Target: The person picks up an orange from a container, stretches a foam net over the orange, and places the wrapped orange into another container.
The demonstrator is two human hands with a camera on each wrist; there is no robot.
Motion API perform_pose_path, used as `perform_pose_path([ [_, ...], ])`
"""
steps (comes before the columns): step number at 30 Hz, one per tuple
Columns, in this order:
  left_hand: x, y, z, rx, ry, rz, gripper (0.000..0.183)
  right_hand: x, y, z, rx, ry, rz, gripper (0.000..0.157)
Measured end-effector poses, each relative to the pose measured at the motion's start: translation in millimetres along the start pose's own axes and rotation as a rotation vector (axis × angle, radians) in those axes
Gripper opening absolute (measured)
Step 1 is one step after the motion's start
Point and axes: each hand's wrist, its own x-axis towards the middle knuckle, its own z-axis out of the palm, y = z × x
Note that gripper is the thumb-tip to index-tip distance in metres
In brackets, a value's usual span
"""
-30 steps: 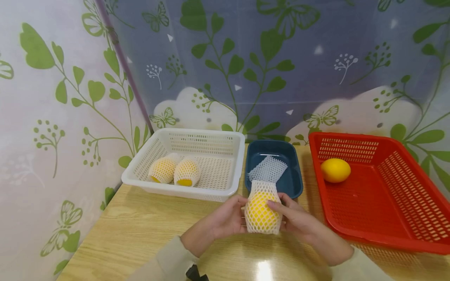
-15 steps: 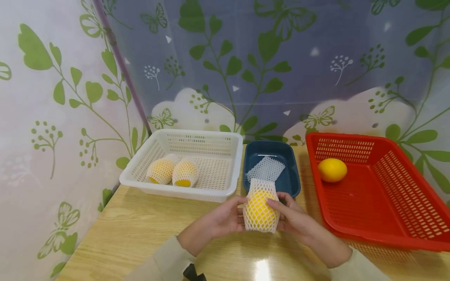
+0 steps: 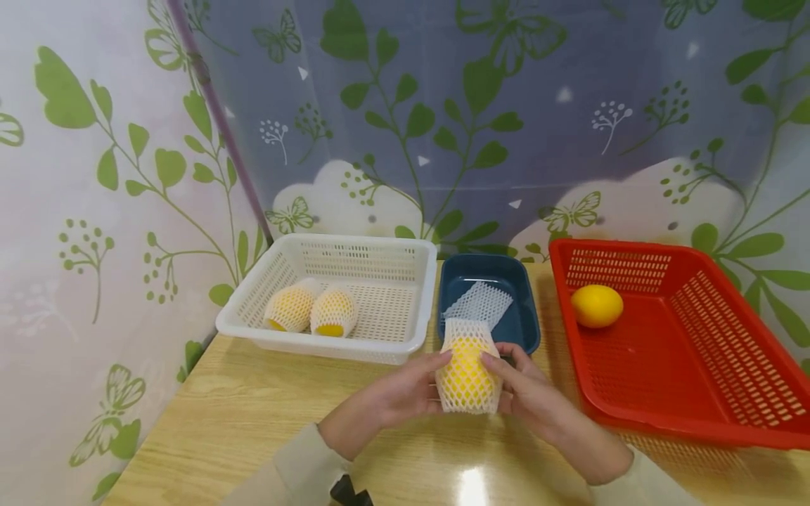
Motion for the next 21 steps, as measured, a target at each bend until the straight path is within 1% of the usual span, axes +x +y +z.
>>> perform_pose_path([
  [3,-0.6,3.3,1.2,0.009,-0.025,0.020,0.059,-3,-4,3.4,-0.056,0.007,-0.038,0.047],
  [6,-4.0,10.5,0.0,0.005,-0.033,0.043,0.056,-4,-10,8.4,-0.096,0.019,-0.073,0.048],
  [8,-7.9,18.6,-2.5,-0.003,-0.042,0.068,0.054,-4,-15,13.5,-0.079,0.033,-0.093,0.049],
  [11,-15.2,32.7,-9.1,0.003,-0.058,0.119,0.053,0,-21,22.6,-0.012,0.060,-0.122,0.046],
  [13,-20.7,42.1,-15.8,0.013,-0.056,0.149,0.052,3,-24,28.6,-0.016,0.086,-0.160,0.041],
  [15,-24.3,51.6,-22.9,0.037,-0.049,0.177,0.053,6,-26,32.8,-0.086,0.109,-0.221,0.038],
  [16,-25.0,56.3,-26.7,0.052,-0.043,0.192,0.053,8,-27,34.3,-0.150,0.119,-0.256,0.038],
  [18,-25.2,66.2,-34.3,0.082,-0.007,0.217,0.055,12,-28,36.5,-0.308,0.140,-0.344,0.042],
  [21,-23.2,79.4,-46.1,0.144,0.072,0.267,0.059,20,-27,39.7,-0.576,0.168,-0.478,0.054],
])
